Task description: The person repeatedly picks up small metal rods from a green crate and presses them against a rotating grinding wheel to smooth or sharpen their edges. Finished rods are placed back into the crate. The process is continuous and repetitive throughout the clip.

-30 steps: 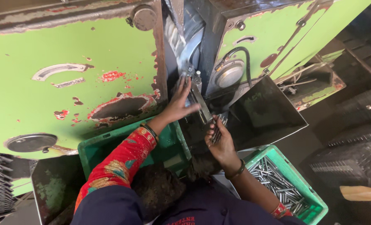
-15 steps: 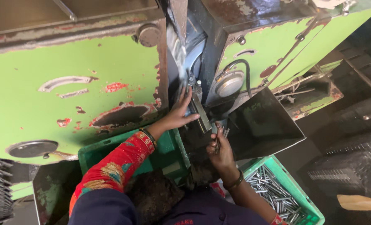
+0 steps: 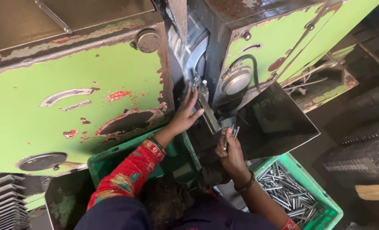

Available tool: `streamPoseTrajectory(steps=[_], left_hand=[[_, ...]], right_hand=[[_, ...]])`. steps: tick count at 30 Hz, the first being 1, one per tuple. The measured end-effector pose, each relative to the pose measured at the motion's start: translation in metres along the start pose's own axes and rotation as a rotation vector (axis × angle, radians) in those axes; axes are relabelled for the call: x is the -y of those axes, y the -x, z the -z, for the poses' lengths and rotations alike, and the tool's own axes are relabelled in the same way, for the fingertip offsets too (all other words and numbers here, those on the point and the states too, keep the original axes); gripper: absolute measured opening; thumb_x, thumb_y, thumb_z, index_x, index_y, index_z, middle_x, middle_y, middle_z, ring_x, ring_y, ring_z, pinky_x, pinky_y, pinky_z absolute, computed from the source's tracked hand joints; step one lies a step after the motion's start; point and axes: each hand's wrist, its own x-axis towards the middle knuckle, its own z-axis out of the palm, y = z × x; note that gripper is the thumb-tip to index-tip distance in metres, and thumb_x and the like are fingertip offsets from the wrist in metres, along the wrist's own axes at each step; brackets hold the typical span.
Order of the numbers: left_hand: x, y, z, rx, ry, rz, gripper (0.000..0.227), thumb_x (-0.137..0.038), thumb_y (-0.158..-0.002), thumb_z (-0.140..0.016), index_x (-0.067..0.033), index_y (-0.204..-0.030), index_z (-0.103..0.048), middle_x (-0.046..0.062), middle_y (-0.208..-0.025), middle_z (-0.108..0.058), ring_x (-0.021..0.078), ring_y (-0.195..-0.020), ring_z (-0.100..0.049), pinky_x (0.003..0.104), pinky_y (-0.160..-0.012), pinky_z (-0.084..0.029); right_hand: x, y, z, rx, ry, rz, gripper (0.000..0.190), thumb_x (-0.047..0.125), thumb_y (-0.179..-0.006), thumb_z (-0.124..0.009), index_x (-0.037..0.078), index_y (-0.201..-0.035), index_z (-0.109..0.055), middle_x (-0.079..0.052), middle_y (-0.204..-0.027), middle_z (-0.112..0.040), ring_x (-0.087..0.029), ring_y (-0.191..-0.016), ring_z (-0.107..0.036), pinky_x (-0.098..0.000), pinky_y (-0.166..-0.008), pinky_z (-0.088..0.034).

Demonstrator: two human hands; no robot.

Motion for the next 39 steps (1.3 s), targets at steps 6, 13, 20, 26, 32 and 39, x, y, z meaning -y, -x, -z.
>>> streamPoseTrajectory(steps=[6,13,20,26,32,39], left_hand=[[0.012,0.001,-0.002,-0.023,0.016,-0.061,0.086,-0.034,-0.105,-0.064,-0.0144,-0.169,-0.011,0.026,-0.176,0.002,0.0422,-0.165,-0.004,0.05,-0.131,-0.015],[0.007,-0.002,-0.001,0.06,-0.018,-0.114,0.138,-0.057,-0.073,-0.085,-0.0137,-0.161,0.011,0.029,-0.165,0.018,0.0492,-0.154,0.005,0.055,-0.123,-0.013],[0.019,0.003,-0.005,0.075,-0.033,0.001,0.104,-0.046,-0.1,-0.068,-0.0146,-0.168,0.004,0.026,-0.174,0.014,0.0462,-0.163,0.002,0.053,-0.13,-0.014],[0.022,0.008,-0.017,-0.118,-0.109,0.07,0.071,-0.044,-0.115,-0.053,-0.0257,-0.173,-0.017,0.014,-0.178,-0.009,0.033,-0.166,-0.017,0.042,-0.133,-0.026],[0.002,0.0,-0.001,0.127,-0.052,0.035,0.15,-0.066,-0.064,-0.087,-0.011,-0.161,0.013,0.033,-0.164,0.017,0.0521,-0.152,-0.001,0.057,-0.122,-0.016],[0.003,0.0,0.003,0.148,-0.011,0.086,0.126,-0.054,-0.084,-0.08,-0.017,-0.166,0.008,0.028,-0.17,0.02,0.0489,-0.159,0.006,0.058,-0.125,-0.013]], right_hand=[[-0.005,0.0,0.006,0.002,0.022,-0.055,0.021,0.029,-0.105,-0.06,0.011,-0.097,-0.054,-0.001,-0.079,-0.062,-0.005,-0.047,-0.037,-0.0217,-0.045,-0.03],[0.003,0.01,-0.004,0.014,0.115,-0.104,0.016,0.026,-0.1,-0.061,0.012,-0.104,-0.059,-0.011,-0.104,-0.075,-0.004,-0.047,-0.037,-0.0198,-0.047,-0.03],[-0.003,0.0,0.012,-0.031,-0.095,-0.137,0.019,0.029,-0.105,-0.055,0.011,-0.108,-0.059,-0.005,-0.089,-0.066,-0.01,-0.056,-0.046,-0.0244,-0.05,-0.038],[-0.007,-0.009,0.022,-0.121,-0.215,-0.074,0.016,0.014,-0.103,-0.055,0.012,-0.118,-0.058,-0.004,-0.095,-0.064,-0.013,-0.077,-0.059,-0.0262,-0.064,-0.049],[-0.01,-0.014,0.027,-0.278,-0.211,0.031,0.024,0.013,-0.101,-0.056,0.016,-0.125,-0.055,-0.004,-0.093,-0.065,-0.016,-0.084,-0.065,-0.0301,-0.075,-0.056],[-0.009,-0.015,0.03,-0.352,-0.201,-0.012,0.024,0.028,-0.104,-0.054,0.016,-0.125,-0.058,0.004,-0.077,-0.053,-0.011,-0.07,-0.055,-0.0254,-0.064,-0.047]])
